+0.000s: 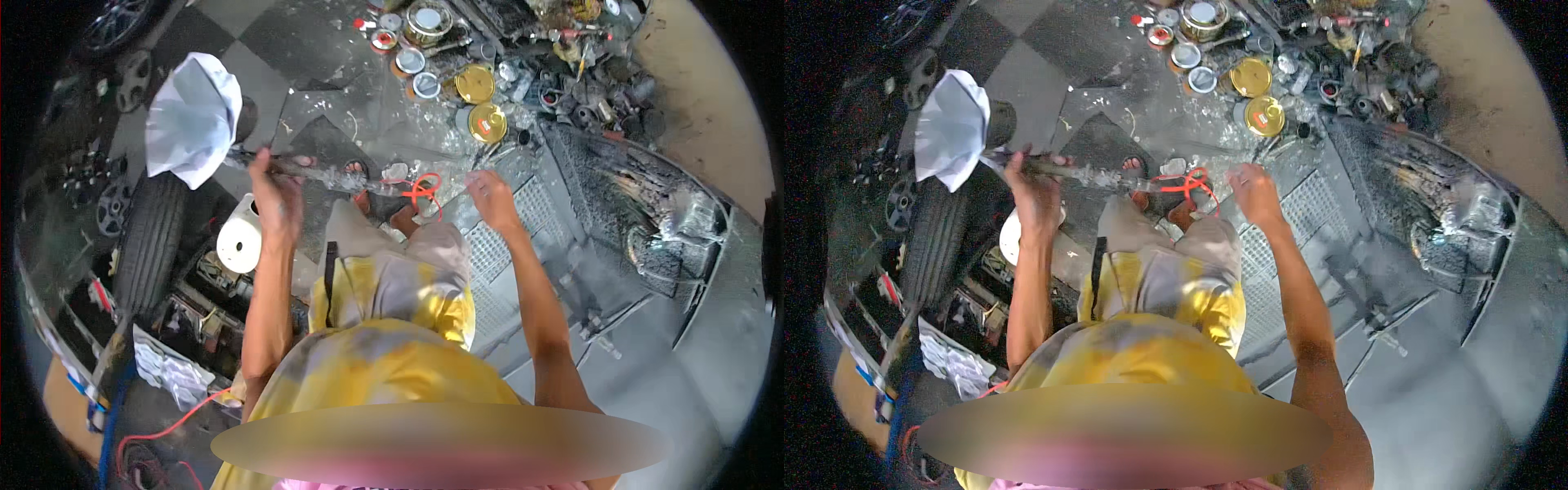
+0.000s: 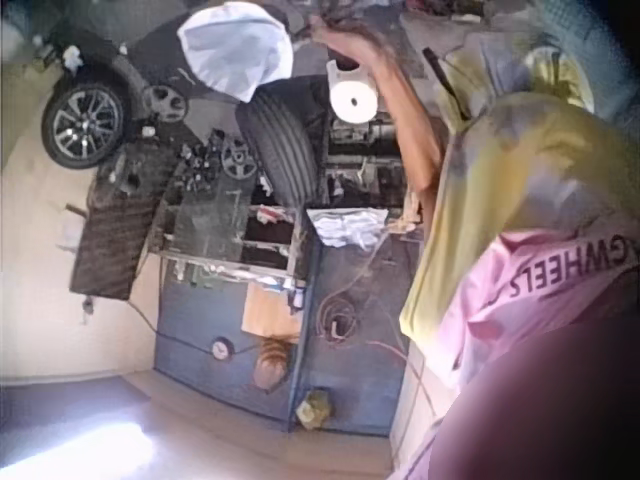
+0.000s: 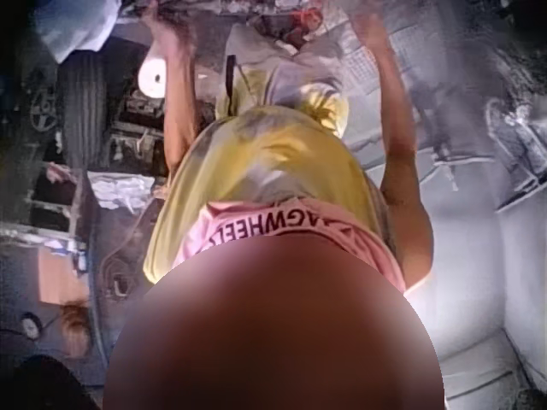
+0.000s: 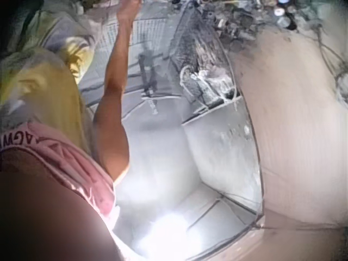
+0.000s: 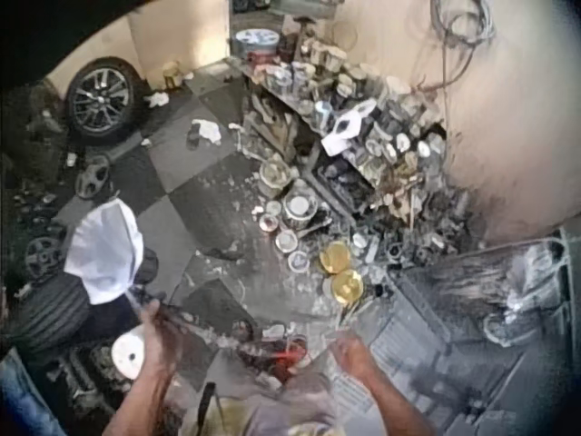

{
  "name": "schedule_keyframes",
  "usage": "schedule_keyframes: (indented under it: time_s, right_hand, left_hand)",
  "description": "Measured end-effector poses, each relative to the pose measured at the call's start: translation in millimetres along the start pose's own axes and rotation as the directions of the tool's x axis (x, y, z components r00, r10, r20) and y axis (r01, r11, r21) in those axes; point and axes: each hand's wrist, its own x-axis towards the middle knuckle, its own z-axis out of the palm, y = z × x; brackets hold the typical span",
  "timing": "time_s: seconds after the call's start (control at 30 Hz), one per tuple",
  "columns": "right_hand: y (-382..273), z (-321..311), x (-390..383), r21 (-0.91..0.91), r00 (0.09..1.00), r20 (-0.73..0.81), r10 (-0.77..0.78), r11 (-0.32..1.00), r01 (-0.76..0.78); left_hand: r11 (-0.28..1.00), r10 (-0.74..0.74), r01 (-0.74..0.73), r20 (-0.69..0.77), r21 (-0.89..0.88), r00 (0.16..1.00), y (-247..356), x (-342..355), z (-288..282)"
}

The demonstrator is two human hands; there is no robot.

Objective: Painting a car rim using a spray gun.

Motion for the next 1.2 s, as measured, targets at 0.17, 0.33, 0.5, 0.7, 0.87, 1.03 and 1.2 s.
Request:
schedule_keyframes:
  time_s: [0.17, 0.33, 0.5, 0.7, 0.87, 1.03, 1.2]
  right_hand:
    - [121, 73, 72, 0.066, 0.98, -0.079, 0.182, 0.982, -0.177]
    - [182, 149, 161, 0.222, 0.948, -0.099, 0.303, 0.935, -0.276]
    - [224, 212, 285, 0.137, 0.887, -0.331, 0.323, 0.946, -0.294]
    - [278, 175, 386, -0.139, 0.679, -0.731, 0.07, 0.959, -0.248]
    - [258, 183, 406, -0.173, 0.778, -0.623, -0.082, 0.984, -0.035]
    - [247, 195, 386, 0.031, 0.779, -0.624, -0.058, 0.995, 0.098]
    - [244, 193, 311, -0.211, 0.764, -0.58, -0.282, 0.958, 0.194]
  left_hand:
    - [0.999, 0.018, -0.015, -0.054, 0.048, 0.998, -53, 71, 6]
    - [0.982, -0.016, 0.021, -0.026, 0.19, 1.0, -133, 135, 5]
    - [0.993, -0.056, 0.049, 0.064, 0.106, 0.996, -200, 195, 6]
    - [0.992, -0.057, 0.046, 0.09, 0.12, 0.994, -254, 245, 10]
    - [0.983, -0.042, 0.025, 0.091, 0.181, 0.995, -263, 246, -14]
    - [0.992, -0.054, 0.041, 0.105, 0.122, 0.993, -262, 251, 1]
    - [0.986, 0.006, -0.027, 0.124, 0.162, 0.992, -257, 280, 10]
